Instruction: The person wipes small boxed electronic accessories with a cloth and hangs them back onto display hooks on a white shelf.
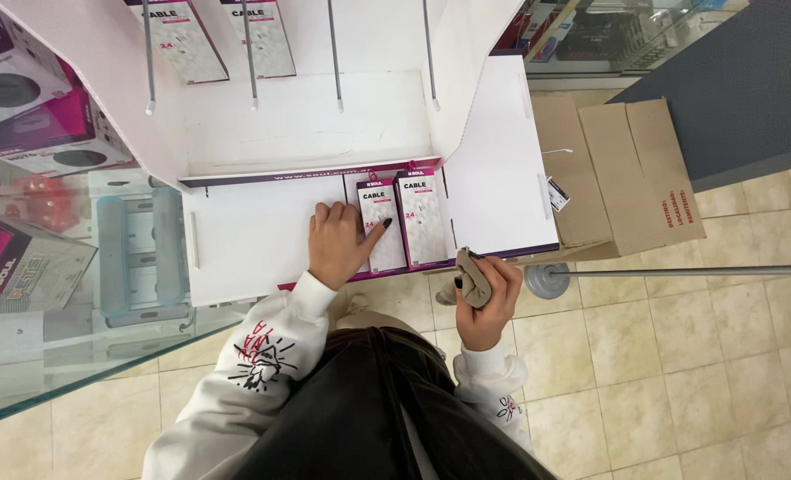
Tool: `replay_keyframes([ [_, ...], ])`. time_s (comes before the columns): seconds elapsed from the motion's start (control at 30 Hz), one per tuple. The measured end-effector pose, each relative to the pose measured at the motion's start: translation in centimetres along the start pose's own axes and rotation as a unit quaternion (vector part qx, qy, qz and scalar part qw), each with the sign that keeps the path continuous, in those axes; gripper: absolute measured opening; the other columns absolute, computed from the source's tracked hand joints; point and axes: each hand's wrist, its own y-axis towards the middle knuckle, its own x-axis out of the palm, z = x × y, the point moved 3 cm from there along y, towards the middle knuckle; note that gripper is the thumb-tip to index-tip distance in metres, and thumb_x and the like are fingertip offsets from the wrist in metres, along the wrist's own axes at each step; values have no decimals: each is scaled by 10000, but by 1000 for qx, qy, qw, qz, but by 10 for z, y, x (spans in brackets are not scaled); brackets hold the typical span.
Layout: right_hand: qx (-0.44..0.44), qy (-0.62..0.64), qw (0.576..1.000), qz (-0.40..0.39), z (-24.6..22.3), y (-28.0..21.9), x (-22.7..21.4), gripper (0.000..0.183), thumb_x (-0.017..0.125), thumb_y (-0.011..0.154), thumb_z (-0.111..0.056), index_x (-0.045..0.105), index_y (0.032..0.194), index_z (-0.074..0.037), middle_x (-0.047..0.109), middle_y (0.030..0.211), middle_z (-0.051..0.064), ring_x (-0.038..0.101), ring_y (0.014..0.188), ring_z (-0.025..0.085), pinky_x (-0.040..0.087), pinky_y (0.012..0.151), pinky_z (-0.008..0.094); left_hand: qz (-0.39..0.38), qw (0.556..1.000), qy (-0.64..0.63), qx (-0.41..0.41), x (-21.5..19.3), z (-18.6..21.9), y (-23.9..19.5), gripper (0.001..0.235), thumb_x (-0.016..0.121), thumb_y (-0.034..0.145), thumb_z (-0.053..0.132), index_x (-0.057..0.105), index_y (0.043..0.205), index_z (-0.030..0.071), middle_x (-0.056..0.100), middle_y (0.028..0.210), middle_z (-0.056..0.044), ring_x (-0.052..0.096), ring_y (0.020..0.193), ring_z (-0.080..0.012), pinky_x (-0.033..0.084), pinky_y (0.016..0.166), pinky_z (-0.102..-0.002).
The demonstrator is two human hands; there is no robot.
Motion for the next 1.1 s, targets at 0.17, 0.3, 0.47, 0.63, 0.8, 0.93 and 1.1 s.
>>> replay_keyframes([
  [0.17,53,32,996,-64,-1,-10,11,381,755,1110,-191,672,1444,-26,592,1397,135,671,1293,371,524,1156,531,-81,966,-226,-91,-5,-17,5,504,873,1035,518,675,938,64,689,885,-164,712,985,-443,578,887,-538],
  [0.3,108,104,981,-120,-27,0,30,434,686,1138,-139,575,1548,-46,517,1453,138,587,1408,394,458,1219,598,-108,926,-329,-154,-43,-16,0,364,786,1139,362,672,1006,44,741,871,-198,751,811,-397,607,763,-498],
  [0.47,144,179,962,-151,-28,44,45,506,615,1199,-263,464,1588,23,442,1468,228,470,1466,422,324,1289,651,-48,898,-429,-88,-110,5,-10,190,626,1233,239,541,1247,69,536,625,-123,525,589,-195,451,578,-345],
  [0.63,45,195,964,-173,-54,108,59,480,694,1106,-109,533,1536,35,466,1465,227,503,1451,476,373,1272,658,-43,936,-350,-1,-127,17,-28,238,708,1174,268,603,1286,86,651,660,-134,624,534,-286,528,556,-386],
  [0.8,-54,136,968,-202,-69,121,62,425,768,1077,-40,642,1476,37,572,1413,195,586,1376,470,463,1210,588,-8,943,-331,14,-119,8,-39,208,686,1177,271,622,1278,100,570,612,-91,583,511,-246,481,543,-353],
  [0.93,-67,94,974,-195,-70,125,51,418,794,1012,12,680,1414,5,599,1317,182,620,1247,444,503,1128,582,-2,927,-375,25,-125,10,-38,206,655,1178,237,616,1299,74,608,654,-121,590,544,-251,490,564,-373],
  [1.1,-19,152,979,-134,-87,123,33,352,766,1067,-94,691,1389,29,611,1294,219,644,1217,457,537,1097,601,-9,909,-412,71,-163,37,-20,333,531,1181,244,598,1403,4,714,853,-242,700,676,-378,572,652,-483],
])
